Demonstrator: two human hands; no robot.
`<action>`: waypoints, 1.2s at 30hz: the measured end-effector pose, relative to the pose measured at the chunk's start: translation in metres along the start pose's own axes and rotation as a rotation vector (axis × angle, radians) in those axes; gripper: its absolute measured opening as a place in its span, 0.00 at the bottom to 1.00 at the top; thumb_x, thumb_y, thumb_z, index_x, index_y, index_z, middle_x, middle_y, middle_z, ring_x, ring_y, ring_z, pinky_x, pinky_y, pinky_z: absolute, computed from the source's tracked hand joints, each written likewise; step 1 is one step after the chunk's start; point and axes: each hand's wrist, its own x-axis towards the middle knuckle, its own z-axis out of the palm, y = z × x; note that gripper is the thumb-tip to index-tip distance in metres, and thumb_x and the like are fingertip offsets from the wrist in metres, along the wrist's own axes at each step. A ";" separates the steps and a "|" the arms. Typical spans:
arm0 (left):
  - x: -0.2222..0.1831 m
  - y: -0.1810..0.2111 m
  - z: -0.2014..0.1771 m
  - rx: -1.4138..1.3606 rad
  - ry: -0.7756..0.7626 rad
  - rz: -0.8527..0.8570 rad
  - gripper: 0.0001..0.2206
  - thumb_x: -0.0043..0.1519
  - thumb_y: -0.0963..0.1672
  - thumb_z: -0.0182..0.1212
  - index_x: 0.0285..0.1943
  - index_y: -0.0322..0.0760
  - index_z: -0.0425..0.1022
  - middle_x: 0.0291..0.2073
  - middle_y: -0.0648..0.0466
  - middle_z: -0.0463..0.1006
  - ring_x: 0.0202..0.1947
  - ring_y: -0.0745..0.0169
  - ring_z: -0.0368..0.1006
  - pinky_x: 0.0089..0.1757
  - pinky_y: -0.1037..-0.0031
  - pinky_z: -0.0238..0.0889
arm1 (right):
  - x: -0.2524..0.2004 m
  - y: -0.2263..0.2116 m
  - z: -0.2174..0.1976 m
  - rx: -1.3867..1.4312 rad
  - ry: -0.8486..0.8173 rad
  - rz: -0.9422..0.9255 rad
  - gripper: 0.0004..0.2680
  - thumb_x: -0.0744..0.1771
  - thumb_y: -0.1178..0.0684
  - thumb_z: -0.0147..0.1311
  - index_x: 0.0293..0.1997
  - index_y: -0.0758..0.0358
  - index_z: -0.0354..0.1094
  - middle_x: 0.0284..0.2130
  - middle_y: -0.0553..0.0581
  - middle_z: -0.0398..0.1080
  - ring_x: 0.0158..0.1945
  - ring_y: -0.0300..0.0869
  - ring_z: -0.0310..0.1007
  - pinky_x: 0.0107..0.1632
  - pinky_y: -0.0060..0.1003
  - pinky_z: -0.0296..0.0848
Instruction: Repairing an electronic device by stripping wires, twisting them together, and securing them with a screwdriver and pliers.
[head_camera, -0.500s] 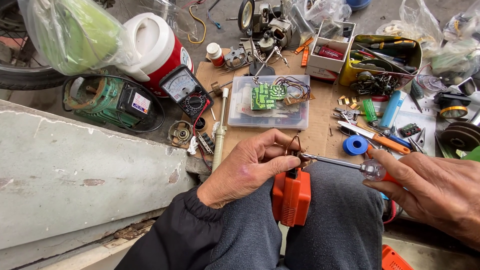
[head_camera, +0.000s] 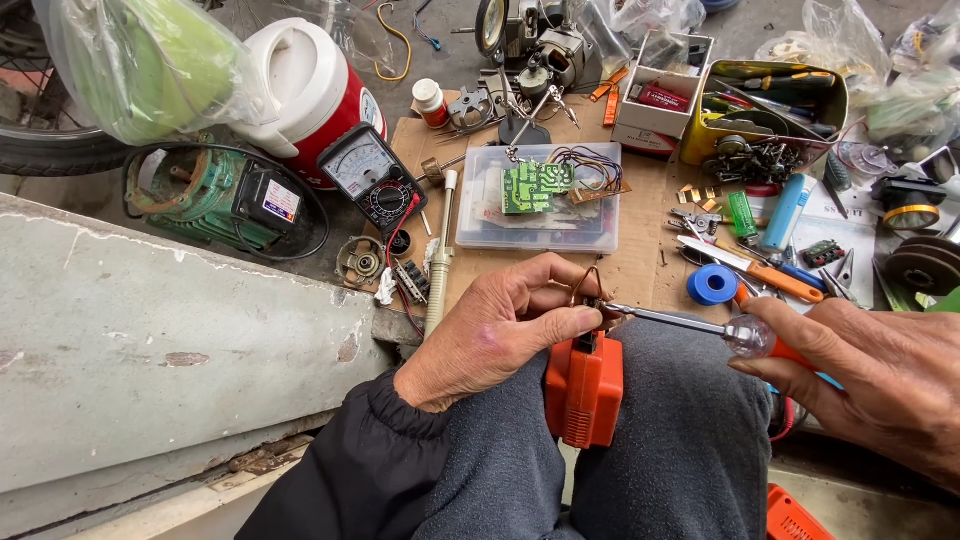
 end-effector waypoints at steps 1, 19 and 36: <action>0.000 -0.001 0.000 -0.001 -0.001 0.001 0.14 0.67 0.41 0.67 0.61 0.32 0.81 0.42 0.51 0.89 0.38 0.73 0.80 0.42 0.81 0.68 | -0.001 0.000 0.000 -0.002 0.000 0.001 0.21 0.61 0.43 0.71 0.60 0.55 0.80 0.24 0.50 0.79 0.18 0.40 0.76 0.23 0.39 0.74; 0.001 -0.002 -0.001 0.018 -0.027 0.043 0.13 0.68 0.40 0.66 0.60 0.33 0.79 0.43 0.51 0.89 0.39 0.72 0.80 0.44 0.80 0.69 | 0.004 0.005 -0.002 0.029 -0.063 0.083 0.20 0.58 0.41 0.72 0.52 0.52 0.83 0.38 0.54 0.86 0.19 0.42 0.84 0.18 0.38 0.80; 0.005 0.003 0.002 0.086 -0.037 0.034 0.17 0.67 0.43 0.64 0.65 0.35 0.78 0.51 0.47 0.90 0.47 0.64 0.86 0.47 0.76 0.76 | 0.005 -0.001 -0.007 0.073 -0.068 0.143 0.19 0.58 0.43 0.73 0.52 0.49 0.83 0.34 0.47 0.86 0.13 0.38 0.77 0.15 0.37 0.76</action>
